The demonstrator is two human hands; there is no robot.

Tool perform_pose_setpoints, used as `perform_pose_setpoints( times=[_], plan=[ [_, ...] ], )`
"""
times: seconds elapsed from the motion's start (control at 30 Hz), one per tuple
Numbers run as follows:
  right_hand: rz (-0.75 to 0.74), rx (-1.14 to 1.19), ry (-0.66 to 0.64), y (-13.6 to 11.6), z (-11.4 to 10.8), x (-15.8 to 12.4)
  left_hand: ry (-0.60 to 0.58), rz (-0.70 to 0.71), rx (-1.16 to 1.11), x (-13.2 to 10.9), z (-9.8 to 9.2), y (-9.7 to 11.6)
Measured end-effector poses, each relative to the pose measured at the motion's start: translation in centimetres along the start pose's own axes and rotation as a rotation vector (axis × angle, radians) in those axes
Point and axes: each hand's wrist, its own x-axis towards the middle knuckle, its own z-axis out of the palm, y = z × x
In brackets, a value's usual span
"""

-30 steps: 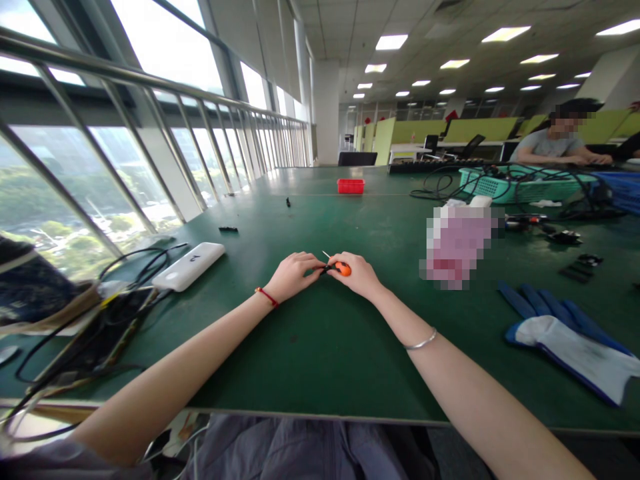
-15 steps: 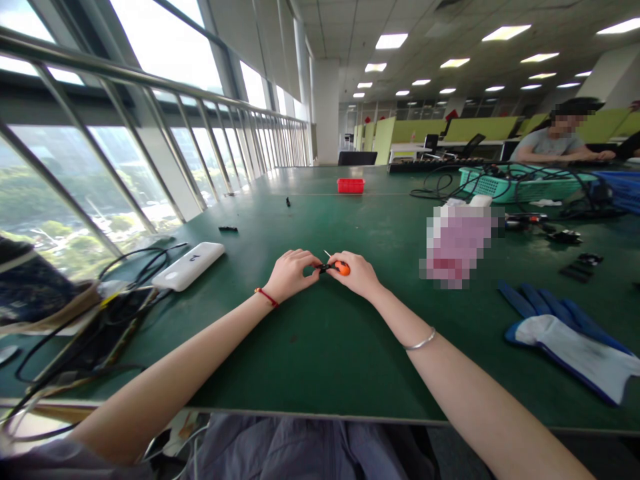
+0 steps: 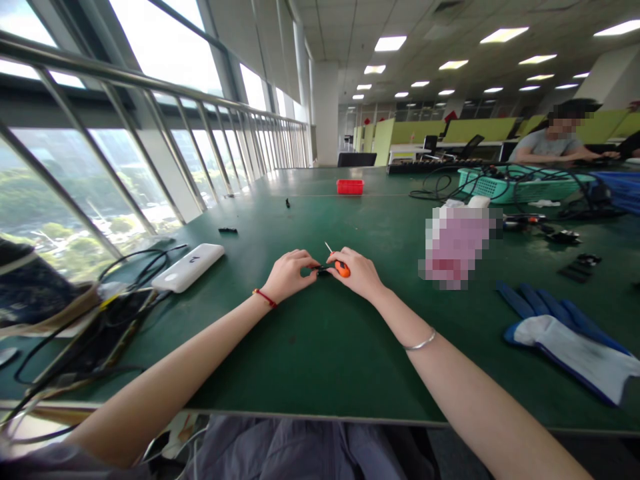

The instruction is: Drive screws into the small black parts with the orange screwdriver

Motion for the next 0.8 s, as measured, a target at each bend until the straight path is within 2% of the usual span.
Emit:
perform_pose_setpoints(
  times=[0.13, 0.4, 0.5, 0.6, 0.7, 0.8],
  plan=[
    [-0.086, -0.011, -0.022, -0.1, -0.1, 0.0, -0.007, 0.021, -0.030, 0.0, 0.1, 0.3],
    [-0.110, -0.024, -0.003, -0.3, -0.4, 0.0, 0.010, -0.017, -0.051, 0.0, -0.2, 0.9],
    [-0.059, -0.006, 0.099, 0.0, -0.9, 0.1, 0.012, -0.063, -0.122, -0.1, 0.1, 1.1],
    [0.017, 0.017, 0.208, 0.8, -1.2, 0.2, -0.054, -0.106, -0.160, -0.2, 0.7, 1.2],
    [0.063, 0.000, 0.209, 1.7, -1.2, 0.2, -0.129, -0.116, -0.142, 0.0, 1.0, 1.1],
    [0.083, -0.009, 0.183, 2.1, -1.0, 0.1, -0.119, -0.188, -0.063, 0.4, 0.2, -0.1]
  ],
)
